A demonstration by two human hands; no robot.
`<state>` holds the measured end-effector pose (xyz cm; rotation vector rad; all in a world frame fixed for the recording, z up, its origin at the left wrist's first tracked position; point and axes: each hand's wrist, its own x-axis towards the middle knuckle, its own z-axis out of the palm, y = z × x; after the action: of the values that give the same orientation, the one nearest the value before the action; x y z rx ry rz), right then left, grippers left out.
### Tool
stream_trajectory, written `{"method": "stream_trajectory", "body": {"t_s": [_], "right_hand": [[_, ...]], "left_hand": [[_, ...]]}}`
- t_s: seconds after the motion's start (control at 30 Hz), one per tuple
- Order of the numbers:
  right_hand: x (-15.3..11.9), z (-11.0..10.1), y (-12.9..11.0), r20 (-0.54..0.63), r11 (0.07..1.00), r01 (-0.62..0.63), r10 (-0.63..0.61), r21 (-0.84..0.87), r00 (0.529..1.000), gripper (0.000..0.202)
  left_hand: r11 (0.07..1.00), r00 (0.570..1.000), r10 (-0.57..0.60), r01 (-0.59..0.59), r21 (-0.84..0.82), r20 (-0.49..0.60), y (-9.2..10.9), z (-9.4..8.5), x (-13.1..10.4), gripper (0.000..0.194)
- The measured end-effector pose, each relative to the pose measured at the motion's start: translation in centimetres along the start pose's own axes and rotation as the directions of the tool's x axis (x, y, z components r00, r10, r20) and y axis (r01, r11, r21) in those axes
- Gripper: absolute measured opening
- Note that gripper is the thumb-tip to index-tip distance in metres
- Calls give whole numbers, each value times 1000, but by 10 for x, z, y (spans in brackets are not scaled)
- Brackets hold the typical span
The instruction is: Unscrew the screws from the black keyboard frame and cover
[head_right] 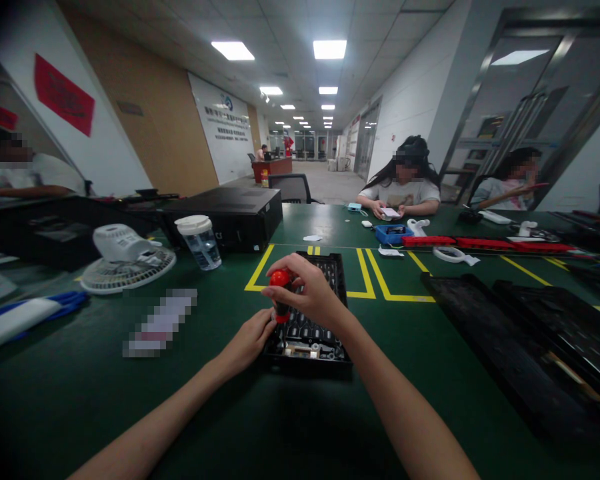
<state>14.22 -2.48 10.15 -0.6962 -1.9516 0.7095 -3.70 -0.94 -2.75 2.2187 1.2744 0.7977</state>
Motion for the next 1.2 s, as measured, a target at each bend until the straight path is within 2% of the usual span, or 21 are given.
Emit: {"method": "stream_trajectory", "body": {"t_s": [0.93,1.2], "right_hand": [[-1,7,5,-97,1000,6,-8,-18,995,23],[0,10,7,-141,999,0,-6,-43,990,23]], "left_hand": [[1000,1000,-8,8,-14,13,-1,0,-1,40],[1000,1000,20,-20,-8,4,-4,2,0,39]]}}
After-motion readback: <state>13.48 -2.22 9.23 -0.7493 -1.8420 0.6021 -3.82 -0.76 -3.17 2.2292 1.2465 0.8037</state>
